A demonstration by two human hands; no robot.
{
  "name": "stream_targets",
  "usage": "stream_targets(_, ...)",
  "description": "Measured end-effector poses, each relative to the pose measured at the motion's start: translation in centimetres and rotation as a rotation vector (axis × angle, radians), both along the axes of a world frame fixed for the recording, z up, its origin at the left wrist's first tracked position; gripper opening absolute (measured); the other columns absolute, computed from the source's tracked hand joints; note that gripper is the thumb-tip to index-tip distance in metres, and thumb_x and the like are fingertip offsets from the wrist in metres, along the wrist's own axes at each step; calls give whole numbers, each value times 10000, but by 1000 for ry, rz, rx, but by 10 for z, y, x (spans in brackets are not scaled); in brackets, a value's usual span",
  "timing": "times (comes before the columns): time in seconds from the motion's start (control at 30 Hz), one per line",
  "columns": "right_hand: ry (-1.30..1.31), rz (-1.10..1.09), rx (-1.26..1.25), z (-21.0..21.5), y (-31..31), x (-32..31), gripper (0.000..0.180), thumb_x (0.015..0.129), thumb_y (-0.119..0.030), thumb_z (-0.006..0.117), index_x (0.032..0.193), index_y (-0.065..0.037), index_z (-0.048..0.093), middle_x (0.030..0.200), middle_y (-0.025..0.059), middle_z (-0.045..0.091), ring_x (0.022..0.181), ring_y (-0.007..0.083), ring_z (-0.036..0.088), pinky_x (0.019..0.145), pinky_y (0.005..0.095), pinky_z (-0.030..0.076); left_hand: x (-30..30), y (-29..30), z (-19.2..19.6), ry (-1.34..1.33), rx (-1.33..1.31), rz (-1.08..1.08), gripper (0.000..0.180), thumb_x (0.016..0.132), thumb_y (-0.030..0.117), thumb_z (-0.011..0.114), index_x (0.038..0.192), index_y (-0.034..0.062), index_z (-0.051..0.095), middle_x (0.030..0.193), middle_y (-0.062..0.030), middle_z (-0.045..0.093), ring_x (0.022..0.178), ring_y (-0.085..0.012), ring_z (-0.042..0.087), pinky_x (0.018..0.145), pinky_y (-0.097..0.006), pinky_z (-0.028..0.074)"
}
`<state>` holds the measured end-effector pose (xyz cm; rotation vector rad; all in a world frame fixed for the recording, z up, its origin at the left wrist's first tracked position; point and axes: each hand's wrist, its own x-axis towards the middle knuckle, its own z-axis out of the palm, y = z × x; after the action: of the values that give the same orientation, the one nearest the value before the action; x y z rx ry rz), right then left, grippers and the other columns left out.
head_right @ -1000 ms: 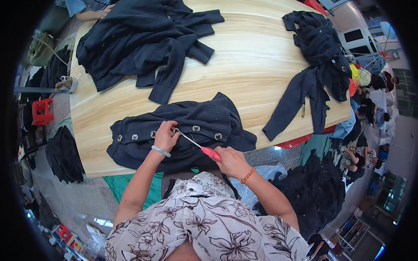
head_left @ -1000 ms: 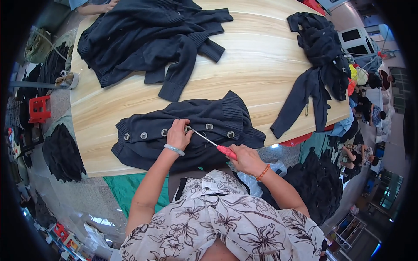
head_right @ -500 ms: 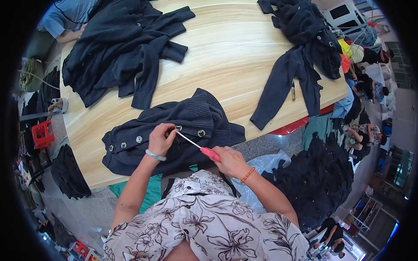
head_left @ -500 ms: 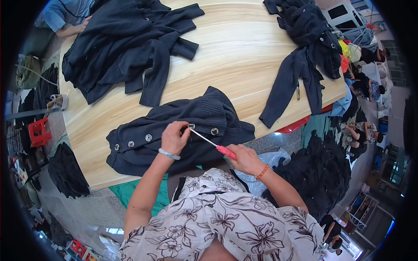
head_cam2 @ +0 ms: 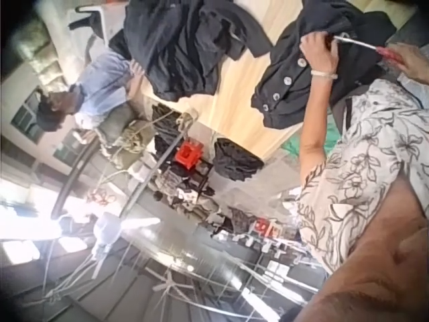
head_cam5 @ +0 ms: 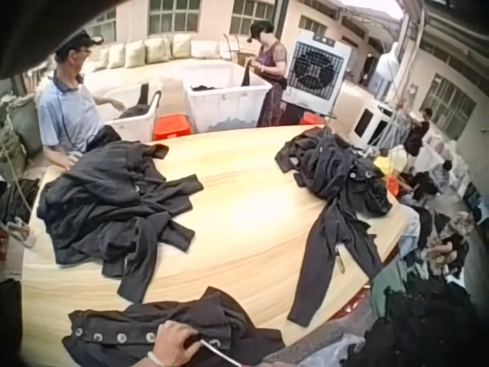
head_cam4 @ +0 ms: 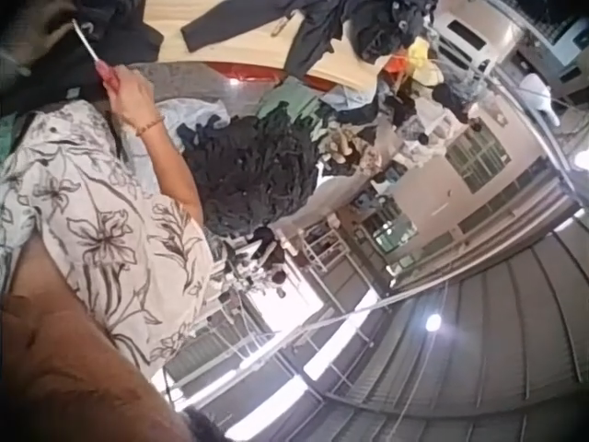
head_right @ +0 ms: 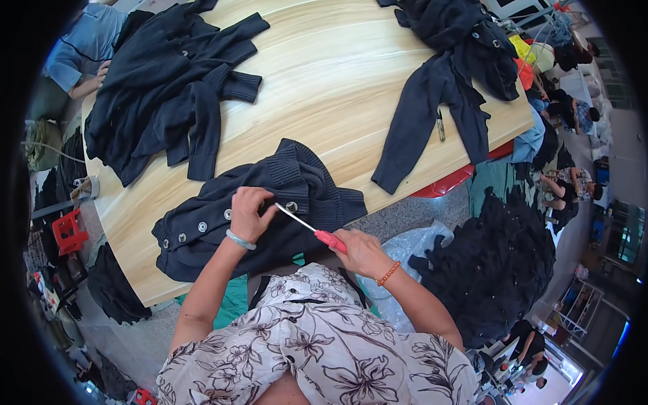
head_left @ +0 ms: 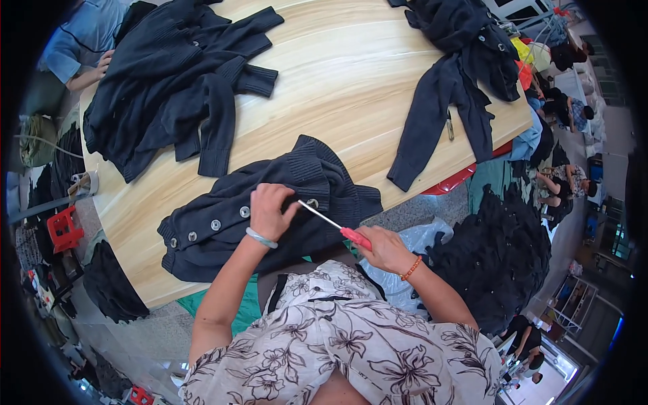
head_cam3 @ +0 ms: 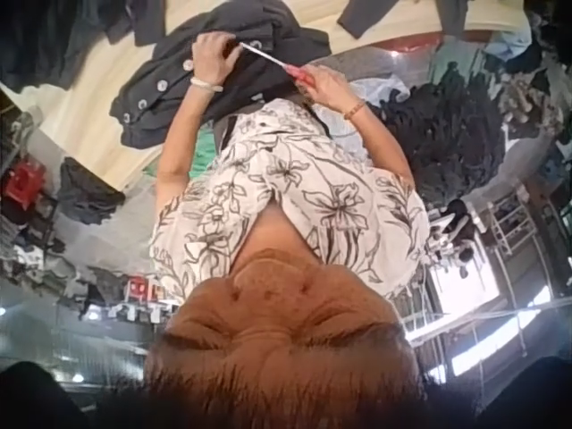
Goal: Trim loose threads from black garments using scissors on a work table.
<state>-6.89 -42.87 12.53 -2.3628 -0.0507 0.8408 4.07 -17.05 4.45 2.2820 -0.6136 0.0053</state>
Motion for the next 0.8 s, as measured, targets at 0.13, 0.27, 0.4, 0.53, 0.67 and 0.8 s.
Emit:
stream_targets(0.13,-21,-37,-66,4,-20,-14,234,893,-278,595,1018,-81,577,872,181,629,873,367,617,752,483,492,-17,-33,-7,151,27,-109,371,664,101,786,989,64,610,939,-104,587,887,-309,577,738,-400,488)
stream_targets(0.27,41,31,-204,7,-29,-19,216,879,-258,601,991,-74,579,844,200,636,808,385,632,721,495,494,-12,-40,-28,218,11,-83,294,675,22,752,905,54,572,883,-110,563,858,-318,568,717,-410,477)
stream_targets(0.4,91,76,-184,8,-23,-13,214,876,-260,600,979,-73,579,827,220,638,763,398,637,701,500,496,-8,-31,-30,181,-25,-123,268,679,26,745,874,47,562,840,-104,562,829,-318,558,700,-407,466)
stream_targets(0.53,-95,-8,-101,-11,-7,-9,225,849,-194,623,1036,-73,590,928,177,647,896,368,624,762,468,502,-24,-3,-6,74,-6,37,471,708,97,748,1152,78,589,1169,-132,570,1110,-326,526,939,-425,400)
stream_targets(0.67,-294,12,155,-35,25,1,406,832,-122,657,1224,-91,559,1201,150,583,1031,367,590,838,426,502,-57,70,-9,-35,245,243,588,746,206,743,1290,108,544,1393,-149,456,1318,-340,394,1070,-499,275)
stream_targets(0.8,-274,195,-25,-65,62,29,609,714,-45,676,1298,-127,524,1250,96,537,1052,301,566,822,411,462,-62,146,-38,78,402,332,627,814,250,682,1397,151,473,1477,-130,387,1388,-337,313,1121,-529,192)
